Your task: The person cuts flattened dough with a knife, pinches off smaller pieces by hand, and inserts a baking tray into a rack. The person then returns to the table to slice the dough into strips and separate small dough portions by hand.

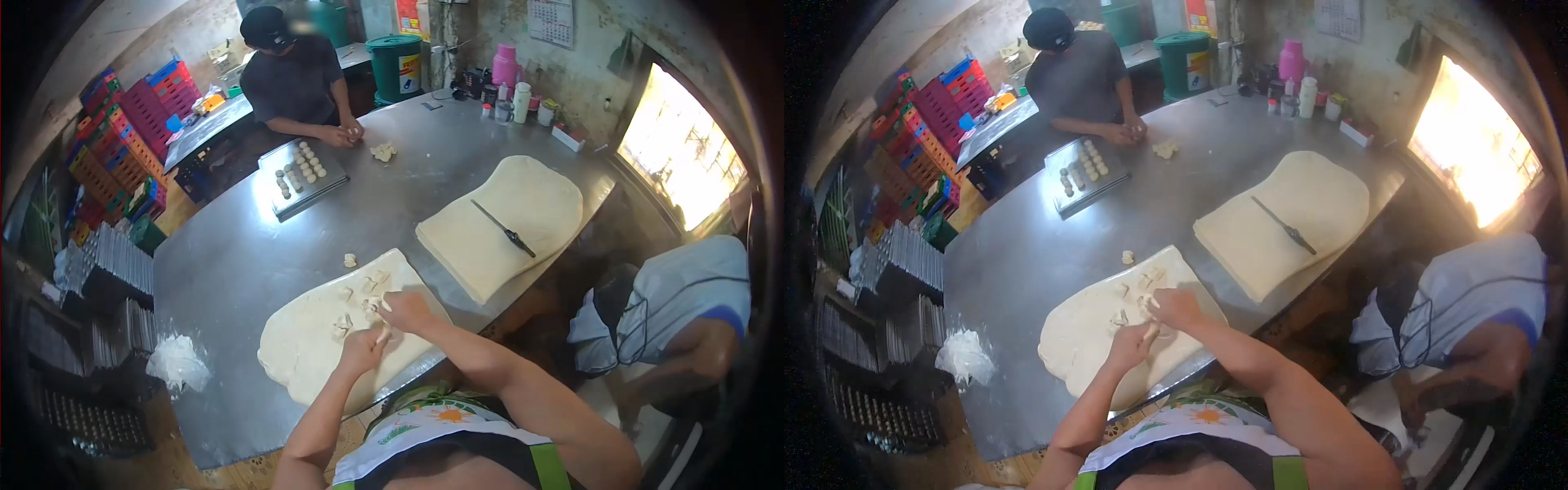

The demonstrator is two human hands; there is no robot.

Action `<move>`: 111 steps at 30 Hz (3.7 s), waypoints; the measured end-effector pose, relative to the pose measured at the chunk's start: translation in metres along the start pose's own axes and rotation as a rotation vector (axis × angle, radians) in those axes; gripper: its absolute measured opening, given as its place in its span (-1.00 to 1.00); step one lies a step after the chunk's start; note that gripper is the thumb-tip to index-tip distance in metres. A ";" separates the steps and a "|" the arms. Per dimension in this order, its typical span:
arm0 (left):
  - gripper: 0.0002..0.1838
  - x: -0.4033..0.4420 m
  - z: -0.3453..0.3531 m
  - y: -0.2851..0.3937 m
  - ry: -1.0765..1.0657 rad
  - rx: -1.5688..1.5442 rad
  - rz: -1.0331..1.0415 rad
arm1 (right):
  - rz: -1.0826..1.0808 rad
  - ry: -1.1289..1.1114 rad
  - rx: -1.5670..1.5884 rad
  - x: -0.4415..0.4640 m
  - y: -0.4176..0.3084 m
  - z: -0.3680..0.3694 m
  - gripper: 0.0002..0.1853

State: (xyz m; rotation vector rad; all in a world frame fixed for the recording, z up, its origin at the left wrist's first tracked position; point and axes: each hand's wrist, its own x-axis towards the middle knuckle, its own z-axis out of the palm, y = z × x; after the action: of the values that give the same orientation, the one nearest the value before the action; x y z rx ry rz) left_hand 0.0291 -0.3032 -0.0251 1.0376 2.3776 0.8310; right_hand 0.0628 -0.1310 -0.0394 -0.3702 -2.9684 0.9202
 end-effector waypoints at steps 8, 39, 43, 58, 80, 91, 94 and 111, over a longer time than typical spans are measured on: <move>-0.67 0.017 -0.020 -0.014 0.459 -0.363 0.177 | -0.414 0.340 0.190 -0.013 -0.018 -0.012 -0.64; -0.69 0.005 0.004 -0.012 0.071 0.076 -0.048 | -0.279 0.262 0.210 -0.006 -0.009 0.014 -0.70; -0.69 -0.017 -0.013 0.022 0.140 -0.079 0.533 | -0.040 0.063 -0.011 0.005 0.044 0.034 -0.68; -0.64 0.026 0.001 0.004 0.097 -0.036 -0.037 | -0.287 0.114 0.268 -0.008 -0.011 -0.022 -0.61; -0.77 0.005 0.030 0.069 0.135 -0.003 0.058 | -0.282 0.098 0.196 -0.015 0.053 -0.024 -0.74; -0.59 0.043 -0.008 0.027 0.442 -0.209 0.224 | -0.343 -0.137 0.600 -0.017 0.014 -0.051 -0.67; -0.61 0.040 -0.022 0.014 -0.050 -0.644 -0.084 | -0.455 0.287 0.497 -0.010 0.004 -0.030 -0.72; -0.27 0.029 -0.005 -0.116 0.145 -0.069 -0.221 | 0.050 -0.130 0.162 0.011 0.058 0.003 0.03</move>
State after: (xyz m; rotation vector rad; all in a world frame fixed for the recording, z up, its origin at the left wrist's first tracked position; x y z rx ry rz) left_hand -0.0515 -0.3454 -0.1024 0.6927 2.5066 0.9252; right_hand 0.0650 -0.0835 -0.0748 -0.3953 -2.9820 1.2257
